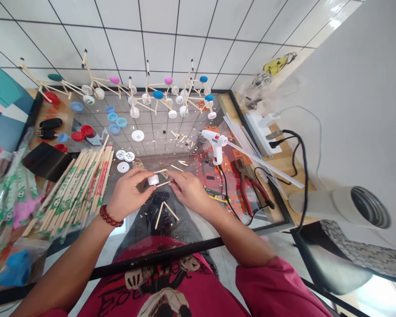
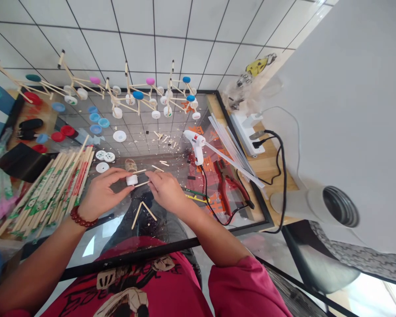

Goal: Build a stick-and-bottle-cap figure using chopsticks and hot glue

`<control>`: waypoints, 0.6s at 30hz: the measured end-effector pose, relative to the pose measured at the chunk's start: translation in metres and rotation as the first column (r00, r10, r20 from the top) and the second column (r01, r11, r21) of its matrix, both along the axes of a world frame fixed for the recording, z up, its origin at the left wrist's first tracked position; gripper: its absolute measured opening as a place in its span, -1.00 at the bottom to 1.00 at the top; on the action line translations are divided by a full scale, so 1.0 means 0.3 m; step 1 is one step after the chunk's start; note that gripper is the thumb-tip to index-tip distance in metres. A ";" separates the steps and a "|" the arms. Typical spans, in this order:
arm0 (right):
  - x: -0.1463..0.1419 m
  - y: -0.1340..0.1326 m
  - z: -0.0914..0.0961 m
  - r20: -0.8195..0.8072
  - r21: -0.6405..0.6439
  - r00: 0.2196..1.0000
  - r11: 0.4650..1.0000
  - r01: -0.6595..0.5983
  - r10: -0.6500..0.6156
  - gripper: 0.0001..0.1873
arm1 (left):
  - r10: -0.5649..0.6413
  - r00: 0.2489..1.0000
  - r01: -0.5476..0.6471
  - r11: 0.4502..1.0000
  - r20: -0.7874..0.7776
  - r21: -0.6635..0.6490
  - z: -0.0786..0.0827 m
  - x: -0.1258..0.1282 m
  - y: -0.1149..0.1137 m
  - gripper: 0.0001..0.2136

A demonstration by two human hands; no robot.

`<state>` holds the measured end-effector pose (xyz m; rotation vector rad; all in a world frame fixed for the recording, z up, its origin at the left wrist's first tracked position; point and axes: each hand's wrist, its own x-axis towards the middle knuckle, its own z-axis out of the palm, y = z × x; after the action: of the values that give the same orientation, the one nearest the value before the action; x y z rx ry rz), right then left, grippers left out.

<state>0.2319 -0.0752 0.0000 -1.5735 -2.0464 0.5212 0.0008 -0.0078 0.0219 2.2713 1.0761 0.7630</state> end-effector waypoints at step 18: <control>0.000 0.002 -0.007 0.094 0.116 0.995 0.992 -0.044 0.033 -0.77 | 0.013 0.999 -0.010 0.996 -0.037 0.088 -0.002 -0.002 -0.005 -0.68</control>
<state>0.2319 -0.0747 -0.0022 -1.5171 -2.1385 0.3406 0.0002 -0.0092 0.0213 2.3637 1.0936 0.7901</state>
